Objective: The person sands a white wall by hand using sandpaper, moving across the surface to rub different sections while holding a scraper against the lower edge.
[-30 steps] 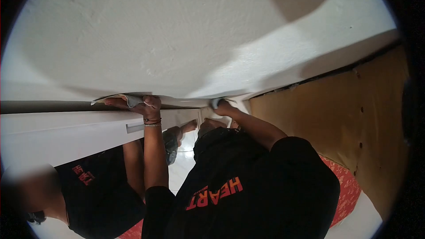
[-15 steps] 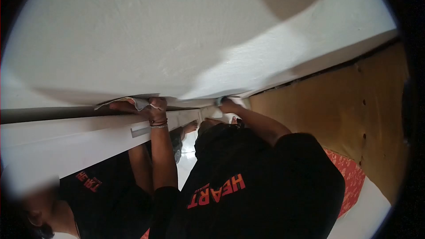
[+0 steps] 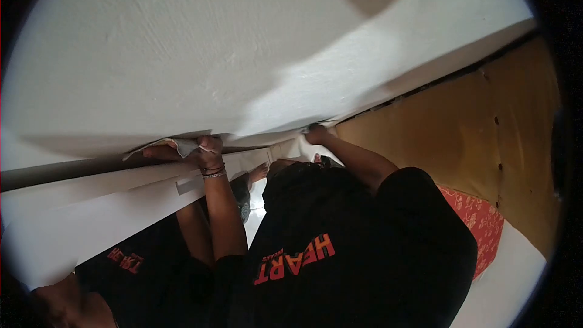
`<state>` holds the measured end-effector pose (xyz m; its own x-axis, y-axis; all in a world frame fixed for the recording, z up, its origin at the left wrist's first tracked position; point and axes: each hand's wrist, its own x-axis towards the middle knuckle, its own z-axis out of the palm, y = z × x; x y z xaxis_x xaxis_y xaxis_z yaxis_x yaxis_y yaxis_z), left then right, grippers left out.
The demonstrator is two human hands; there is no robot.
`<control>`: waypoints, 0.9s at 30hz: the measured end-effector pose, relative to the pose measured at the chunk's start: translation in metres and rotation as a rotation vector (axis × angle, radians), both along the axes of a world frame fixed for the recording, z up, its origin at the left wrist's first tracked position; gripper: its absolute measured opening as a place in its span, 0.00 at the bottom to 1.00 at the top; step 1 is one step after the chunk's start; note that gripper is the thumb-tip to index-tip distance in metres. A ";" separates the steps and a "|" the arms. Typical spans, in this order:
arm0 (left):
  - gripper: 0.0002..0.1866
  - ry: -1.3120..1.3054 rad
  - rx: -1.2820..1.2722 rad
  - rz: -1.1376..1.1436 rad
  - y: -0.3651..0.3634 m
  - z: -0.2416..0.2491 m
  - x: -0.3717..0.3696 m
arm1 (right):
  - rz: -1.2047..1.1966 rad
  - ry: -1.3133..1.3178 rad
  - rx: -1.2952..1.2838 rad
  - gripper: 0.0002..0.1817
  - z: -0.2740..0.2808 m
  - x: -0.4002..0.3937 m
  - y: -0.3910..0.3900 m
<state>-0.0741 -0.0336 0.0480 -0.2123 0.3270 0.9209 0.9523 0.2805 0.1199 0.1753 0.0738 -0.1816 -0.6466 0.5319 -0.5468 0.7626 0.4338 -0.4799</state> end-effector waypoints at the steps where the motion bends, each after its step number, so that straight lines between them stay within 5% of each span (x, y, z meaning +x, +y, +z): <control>1: 0.30 0.004 0.005 0.005 -0.001 0.001 -0.001 | 0.028 0.107 -0.059 0.23 0.010 -0.029 -0.013; 4: 0.29 0.015 0.021 0.021 -0.002 0.002 -0.003 | -0.001 0.366 -0.320 0.28 0.104 -0.127 -0.071; 5: 0.29 0.023 0.022 0.024 -0.003 0.005 -0.004 | 0.088 0.633 -0.307 0.28 0.096 -0.151 -0.083; 7: 0.29 0.037 0.025 0.030 -0.004 0.008 -0.005 | 0.249 0.511 -0.370 0.28 0.175 -0.153 -0.072; 10: 0.28 0.050 0.045 0.031 -0.002 0.010 -0.006 | 0.099 0.592 -0.390 0.28 0.194 -0.102 -0.052; 12: 0.27 0.063 0.052 0.034 0.002 0.009 -0.006 | -0.169 0.348 -0.020 0.28 0.033 -0.087 -0.055; 14: 0.27 0.097 0.064 0.041 0.003 0.007 -0.009 | -0.013 0.057 -0.206 0.32 0.062 -0.024 -0.021; 16: 0.27 0.172 0.082 0.057 0.005 0.009 -0.014 | -0.221 0.461 -0.119 0.27 0.099 -0.019 -0.028; 19: 0.18 0.181 0.081 0.199 -0.001 -0.007 -0.012 | 0.058 0.247 -0.343 0.31 0.202 -0.082 -0.048; 20: 0.24 0.056 0.030 0.126 -0.002 -0.003 -0.007 | 0.160 0.410 -0.263 0.30 0.159 -0.123 -0.061; 22: 0.39 -0.070 -0.019 0.052 -0.004 0.007 -0.001 | 0.369 0.520 -0.192 0.29 0.242 -0.117 -0.054; 25: 0.38 0.077 0.026 0.008 0.000 0.015 0.002 | -0.009 0.550 -0.467 0.26 0.200 -0.083 -0.047; 27: 0.36 -0.001 -0.027 -0.041 -0.004 -0.013 -0.017 | -0.180 0.506 -0.325 0.27 0.120 -0.040 -0.031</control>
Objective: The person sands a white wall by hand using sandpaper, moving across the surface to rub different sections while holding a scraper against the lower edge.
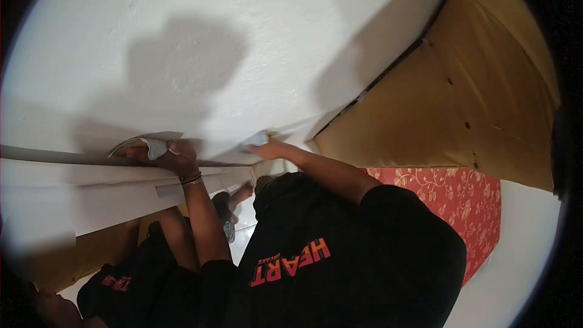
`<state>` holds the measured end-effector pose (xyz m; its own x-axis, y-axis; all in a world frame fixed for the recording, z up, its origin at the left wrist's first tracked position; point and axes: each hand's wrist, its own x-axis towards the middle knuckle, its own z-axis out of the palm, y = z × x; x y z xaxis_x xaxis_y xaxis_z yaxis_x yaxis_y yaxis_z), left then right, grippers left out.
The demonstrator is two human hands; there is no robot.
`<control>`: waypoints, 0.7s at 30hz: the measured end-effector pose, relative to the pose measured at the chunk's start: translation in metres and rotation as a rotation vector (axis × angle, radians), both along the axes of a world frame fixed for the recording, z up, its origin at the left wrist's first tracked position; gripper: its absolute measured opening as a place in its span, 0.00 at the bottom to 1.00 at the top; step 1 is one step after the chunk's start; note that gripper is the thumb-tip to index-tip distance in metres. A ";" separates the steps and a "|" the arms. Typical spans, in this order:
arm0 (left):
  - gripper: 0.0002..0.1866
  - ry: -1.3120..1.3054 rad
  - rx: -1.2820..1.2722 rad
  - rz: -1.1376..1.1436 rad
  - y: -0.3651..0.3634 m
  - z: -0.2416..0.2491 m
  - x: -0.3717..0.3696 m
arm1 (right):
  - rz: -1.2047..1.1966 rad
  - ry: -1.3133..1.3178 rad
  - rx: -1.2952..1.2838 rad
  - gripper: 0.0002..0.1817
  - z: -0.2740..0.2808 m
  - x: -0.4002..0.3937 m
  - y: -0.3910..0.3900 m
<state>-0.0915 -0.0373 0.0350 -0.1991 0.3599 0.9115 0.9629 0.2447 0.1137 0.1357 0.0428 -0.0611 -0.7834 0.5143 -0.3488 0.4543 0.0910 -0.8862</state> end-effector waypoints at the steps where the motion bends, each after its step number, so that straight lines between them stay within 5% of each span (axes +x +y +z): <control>1: 0.36 -0.026 -0.014 -0.015 -0.002 -0.022 -0.014 | -0.092 -0.045 0.110 0.28 -0.048 0.028 0.012; 2: 0.29 -0.190 -0.128 0.053 -0.008 -0.075 -0.043 | -0.156 -0.065 0.199 0.29 -0.086 0.053 0.024; 4: 0.24 -0.341 -0.230 0.111 -0.003 -0.094 -0.050 | 0.032 -0.114 0.084 0.37 0.001 0.073 0.055; 5: 0.27 -0.405 -0.141 0.049 -0.001 -0.083 -0.029 | 0.146 -0.255 0.095 0.38 0.020 0.071 0.064; 8: 0.34 -0.469 0.026 -0.054 0.006 -0.034 0.017 | 0.063 -0.247 0.150 0.39 0.199 0.078 0.040; 10: 0.33 -0.702 0.116 -0.148 0.008 -0.005 0.038 | -0.077 0.044 0.043 0.41 0.236 0.085 0.032; 13: 0.28 -0.680 0.247 -0.136 0.014 0.060 0.067 | -0.147 -0.034 -0.054 0.42 0.194 0.091 0.031; 15: 0.28 -0.850 0.245 -0.247 0.011 0.049 0.066 | -0.163 0.060 0.066 0.37 0.029 0.083 0.047; 16: 0.27 -0.847 0.195 -0.130 0.011 0.045 0.080 | -0.127 -0.287 0.081 0.34 0.018 0.094 0.051; 17: 0.27 -0.840 0.183 -0.075 0.012 0.028 0.082 | -0.132 -0.285 0.092 0.34 0.024 0.103 0.052; 19: 0.28 -0.614 0.095 0.079 0.008 -0.029 0.077 | -0.240 0.244 0.146 0.31 0.059 0.117 0.057; 21: 0.29 -0.391 0.012 0.182 0.007 -0.032 0.075 | -0.244 0.289 0.284 0.29 0.145 0.127 0.063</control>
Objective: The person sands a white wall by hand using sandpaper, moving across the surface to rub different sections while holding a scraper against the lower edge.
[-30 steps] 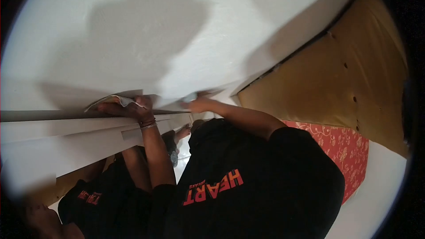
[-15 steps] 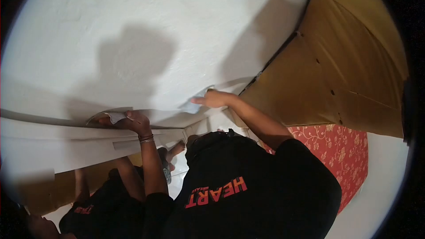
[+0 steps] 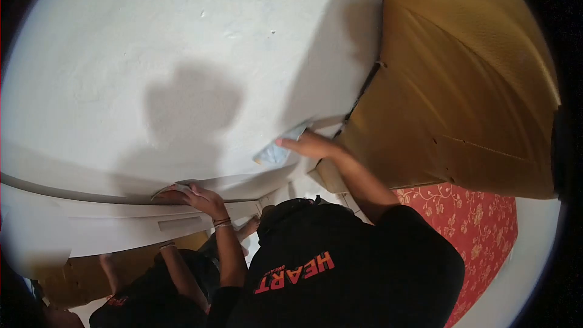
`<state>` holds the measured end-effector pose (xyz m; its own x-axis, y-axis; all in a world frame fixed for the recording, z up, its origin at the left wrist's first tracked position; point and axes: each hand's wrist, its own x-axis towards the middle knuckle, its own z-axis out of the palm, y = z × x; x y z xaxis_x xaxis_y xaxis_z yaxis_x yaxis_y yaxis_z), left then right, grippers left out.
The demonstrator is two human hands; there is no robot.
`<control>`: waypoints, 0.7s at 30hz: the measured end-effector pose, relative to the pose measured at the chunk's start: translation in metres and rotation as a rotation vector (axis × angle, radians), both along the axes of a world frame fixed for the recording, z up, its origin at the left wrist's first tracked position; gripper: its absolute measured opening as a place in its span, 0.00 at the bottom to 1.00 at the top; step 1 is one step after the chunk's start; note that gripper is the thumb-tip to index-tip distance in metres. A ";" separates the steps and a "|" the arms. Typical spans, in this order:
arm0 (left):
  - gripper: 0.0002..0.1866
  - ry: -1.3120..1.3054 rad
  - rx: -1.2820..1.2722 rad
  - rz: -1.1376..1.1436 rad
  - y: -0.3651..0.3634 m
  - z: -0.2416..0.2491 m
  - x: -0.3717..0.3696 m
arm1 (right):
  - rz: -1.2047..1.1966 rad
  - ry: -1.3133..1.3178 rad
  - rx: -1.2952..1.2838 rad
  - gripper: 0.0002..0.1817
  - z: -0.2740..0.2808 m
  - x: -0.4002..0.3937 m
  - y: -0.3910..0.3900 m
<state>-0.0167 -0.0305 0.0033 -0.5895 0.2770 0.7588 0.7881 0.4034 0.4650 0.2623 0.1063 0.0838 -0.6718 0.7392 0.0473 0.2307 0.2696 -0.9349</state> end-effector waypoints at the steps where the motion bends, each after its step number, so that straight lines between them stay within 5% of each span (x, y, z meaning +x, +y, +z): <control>1: 0.29 0.007 0.065 -0.097 0.002 0.038 0.010 | -0.021 -0.004 -0.191 0.30 0.059 0.011 0.001; 2: 0.31 0.005 0.119 -0.188 0.000 0.070 0.020 | -0.038 -0.018 -0.392 0.31 0.105 0.022 -0.001; 5: 0.30 0.024 0.219 -0.212 0.011 0.142 0.019 | 0.005 0.129 -0.453 0.33 0.151 0.033 0.000; 8: 0.28 0.120 0.303 -0.163 0.026 0.165 0.024 | 0.011 -0.089 -0.378 0.33 0.089 0.021 0.000; 10: 0.28 0.139 0.328 -0.147 0.031 0.152 0.023 | 0.119 -0.121 -0.232 0.32 -0.036 0.001 0.004; 12: 0.28 0.257 0.267 -0.036 0.036 0.118 0.020 | 0.148 -0.315 -0.289 0.31 -0.031 0.005 -0.001; 13: 0.28 0.261 0.270 -0.035 0.034 0.101 0.011 | 0.179 -0.508 -0.340 0.31 -0.024 0.005 -0.002; 15: 0.29 0.190 0.124 -0.070 0.027 0.083 -0.006 | -0.016 -0.209 0.152 0.30 0.002 0.011 0.000; 17: 0.30 0.256 0.069 -0.053 0.021 0.097 0.002 | -0.066 0.000 -0.096 0.25 0.131 0.030 -0.014; 19: 0.30 0.265 0.027 -0.032 0.025 0.098 0.002 | -0.180 0.398 -0.252 0.24 0.158 0.039 -0.010; 21: 0.31 0.274 0.085 -0.047 0.027 0.104 0.014 | -0.217 0.241 -0.273 0.23 0.158 0.038 -0.010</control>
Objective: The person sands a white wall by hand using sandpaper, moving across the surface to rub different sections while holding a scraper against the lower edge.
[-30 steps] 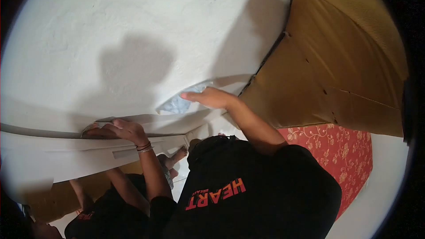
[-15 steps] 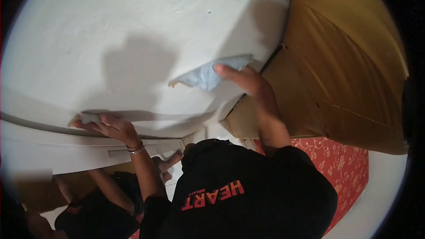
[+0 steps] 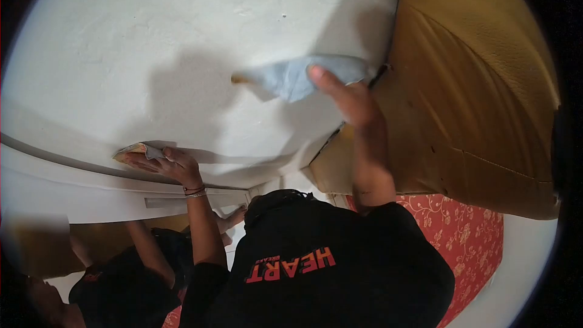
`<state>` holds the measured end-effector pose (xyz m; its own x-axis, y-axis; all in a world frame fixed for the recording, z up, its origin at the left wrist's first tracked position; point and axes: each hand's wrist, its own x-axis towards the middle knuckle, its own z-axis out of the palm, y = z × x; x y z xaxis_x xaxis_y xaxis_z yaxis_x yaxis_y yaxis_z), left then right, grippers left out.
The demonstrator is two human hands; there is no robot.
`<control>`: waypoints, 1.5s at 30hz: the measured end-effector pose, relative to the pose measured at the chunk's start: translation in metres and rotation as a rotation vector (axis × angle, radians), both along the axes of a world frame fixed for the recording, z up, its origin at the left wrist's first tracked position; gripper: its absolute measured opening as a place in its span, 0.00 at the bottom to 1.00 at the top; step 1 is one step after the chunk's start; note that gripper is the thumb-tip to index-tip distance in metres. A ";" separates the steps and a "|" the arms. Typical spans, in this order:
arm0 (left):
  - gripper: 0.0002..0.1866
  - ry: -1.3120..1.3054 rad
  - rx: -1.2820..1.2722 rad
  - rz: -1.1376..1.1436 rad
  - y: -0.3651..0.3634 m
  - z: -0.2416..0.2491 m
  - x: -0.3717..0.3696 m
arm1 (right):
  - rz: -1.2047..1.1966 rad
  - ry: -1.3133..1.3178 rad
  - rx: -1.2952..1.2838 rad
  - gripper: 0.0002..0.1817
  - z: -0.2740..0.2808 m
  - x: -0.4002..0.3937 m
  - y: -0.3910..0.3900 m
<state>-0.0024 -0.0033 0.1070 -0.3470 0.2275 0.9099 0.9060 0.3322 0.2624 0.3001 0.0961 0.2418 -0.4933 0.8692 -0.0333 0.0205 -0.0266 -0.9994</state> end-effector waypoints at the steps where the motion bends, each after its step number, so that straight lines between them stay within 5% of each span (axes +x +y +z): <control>1: 0.31 0.013 0.050 -0.020 0.000 0.007 0.007 | -0.010 -0.152 -0.046 0.23 -0.003 -0.003 0.001; 6: 0.33 0.014 -0.014 -0.071 -0.011 -0.003 -0.002 | 0.380 -0.435 0.147 0.29 -0.226 -0.054 -0.010; 8: 0.33 0.068 -0.046 -0.098 -0.017 0.012 -0.005 | 0.348 -0.408 0.206 0.29 -0.245 -0.046 -0.013; 9: 0.33 0.073 -0.003 -0.125 -0.017 0.040 -0.006 | 0.313 -0.376 0.284 0.30 -0.243 -0.047 -0.003; 11: 0.33 0.073 0.008 -0.145 -0.024 0.076 -0.012 | 0.279 -0.459 0.275 0.27 -0.148 -0.047 -0.004; 14: 0.33 0.055 0.218 -0.128 -0.007 0.099 -0.018 | 0.241 0.231 0.175 0.20 -0.033 -0.034 -0.007; 17: 0.33 0.113 0.208 -0.118 -0.006 0.097 -0.023 | 0.134 0.186 0.205 0.19 -0.066 -0.055 -0.007; 18: 0.33 0.113 0.205 -0.112 -0.008 0.082 -0.043 | 0.340 0.060 0.233 0.19 -0.102 -0.066 -0.004; 20: 0.32 0.148 0.012 -0.017 -0.020 0.052 -0.081 | 0.249 -0.471 0.364 0.22 -0.184 -0.084 -0.031; 22: 0.35 0.155 -0.015 -0.014 -0.021 0.070 -0.059 | 0.351 -0.617 0.165 0.26 -0.264 -0.081 -0.030; 25: 0.37 0.109 0.117 -0.129 -0.012 0.080 -0.053 | 0.410 -0.545 0.385 0.29 -0.234 -0.088 -0.018; 29: 0.36 0.042 0.057 -0.066 -0.021 0.059 -0.066 | 0.389 -0.087 -0.111 0.32 -0.072 -0.092 -0.029; 31: 0.32 0.079 0.090 -0.060 -0.019 0.064 -0.060 | 0.298 0.027 -0.232 0.32 -0.064 -0.101 -0.032; 33: 0.33 0.102 0.077 -0.068 -0.018 0.071 -0.056 | 0.449 -0.529 -0.106 0.28 -0.096 -0.122 -0.040; 35: 0.36 0.109 0.042 -0.070 -0.023 0.074 -0.056 | 0.365 -0.338 0.185 0.24 -0.242 -0.139 -0.054; 37: 0.36 0.148 -0.037 -0.009 -0.025 0.074 -0.057 | 0.358 -0.555 0.240 0.22 -0.328 -0.133 -0.048; 41: 0.37 0.128 0.020 -0.033 -0.022 0.076 -0.054 | 0.581 -0.460 0.078 0.25 -0.180 -0.160 -0.055; 45: 0.37 -0.033 0.075 -0.119 -0.021 0.064 -0.062 | 0.534 -0.286 -0.070 0.32 -0.092 -0.192 -0.070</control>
